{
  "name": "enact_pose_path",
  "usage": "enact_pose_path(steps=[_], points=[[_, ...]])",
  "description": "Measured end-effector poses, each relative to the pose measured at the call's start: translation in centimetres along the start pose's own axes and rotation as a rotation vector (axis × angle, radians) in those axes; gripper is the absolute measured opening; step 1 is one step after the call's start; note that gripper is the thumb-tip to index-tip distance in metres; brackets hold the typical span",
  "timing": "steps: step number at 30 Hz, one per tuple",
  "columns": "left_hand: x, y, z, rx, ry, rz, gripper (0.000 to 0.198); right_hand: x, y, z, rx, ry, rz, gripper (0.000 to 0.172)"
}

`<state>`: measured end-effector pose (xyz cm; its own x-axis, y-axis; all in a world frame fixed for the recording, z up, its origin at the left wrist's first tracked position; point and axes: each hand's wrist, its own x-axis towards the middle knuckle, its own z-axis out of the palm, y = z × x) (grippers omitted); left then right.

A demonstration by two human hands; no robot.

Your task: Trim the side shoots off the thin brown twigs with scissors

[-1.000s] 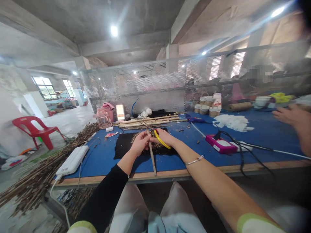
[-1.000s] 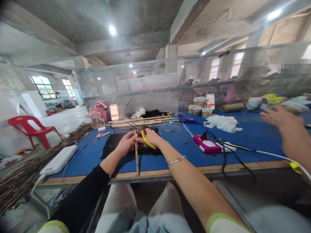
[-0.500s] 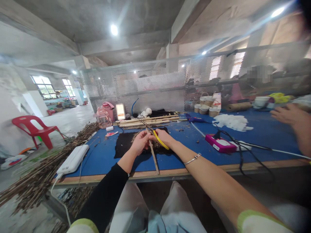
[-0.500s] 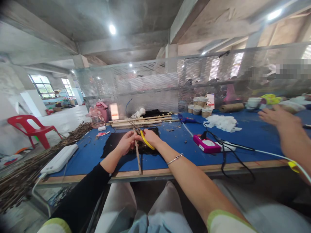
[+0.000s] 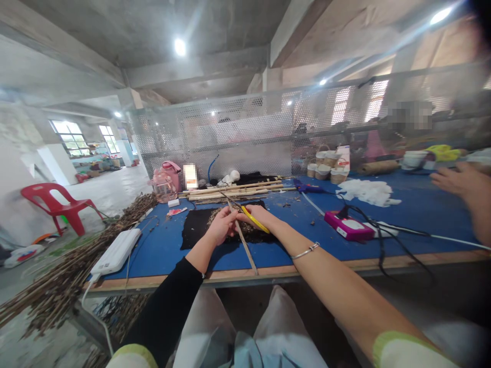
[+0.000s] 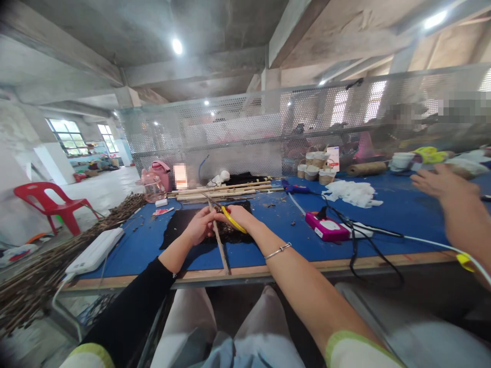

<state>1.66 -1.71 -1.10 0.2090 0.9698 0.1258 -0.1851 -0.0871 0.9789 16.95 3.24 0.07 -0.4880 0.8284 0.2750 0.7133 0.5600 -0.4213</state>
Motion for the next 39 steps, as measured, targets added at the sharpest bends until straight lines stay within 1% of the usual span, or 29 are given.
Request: enact_pose_path(steps=[4,7,12,17,24,30,32,34,39], points=[[-0.2,0.1,0.0,0.014,-0.046,-0.058,0.035,-0.1,0.6,0.0,0.020,-0.032,0.033,0.058],[-0.4,0.3,0.1,0.003,-0.067,-0.071,0.034,-0.2,0.6,0.1,0.061,-0.041,0.016,0.060],[-0.4,0.5,0.2,-0.041,-0.062,-0.072,0.031,-0.4,-0.3,-0.3,0.046,-0.058,0.029,0.059],[-0.3,0.4,0.1,-0.027,-0.033,-0.088,0.031,-0.6,-1.1,-0.7,0.038,-0.063,0.015,0.056],[-0.4,0.5,0.2,-0.012,-0.014,-0.099,0.032,-0.3,-0.7,-0.4,0.034,-0.053,0.054,0.057],[-0.4,0.5,0.1,-0.016,0.021,-0.089,0.033,-0.1,-0.2,0.0,0.036,-0.037,-0.019,0.061],[-0.2,0.4,0.0,-0.013,0.021,-0.079,0.034,-0.1,-0.2,0.0,0.028,-0.025,-0.018,0.061],[-0.1,0.3,-0.1,-0.010,0.011,-0.063,0.034,-0.1,0.0,0.1,0.009,-0.003,-0.002,0.060],[0.0,0.4,-0.2,0.011,0.014,-0.008,0.037,0.2,0.7,0.3,-0.061,0.039,0.109,0.061]])
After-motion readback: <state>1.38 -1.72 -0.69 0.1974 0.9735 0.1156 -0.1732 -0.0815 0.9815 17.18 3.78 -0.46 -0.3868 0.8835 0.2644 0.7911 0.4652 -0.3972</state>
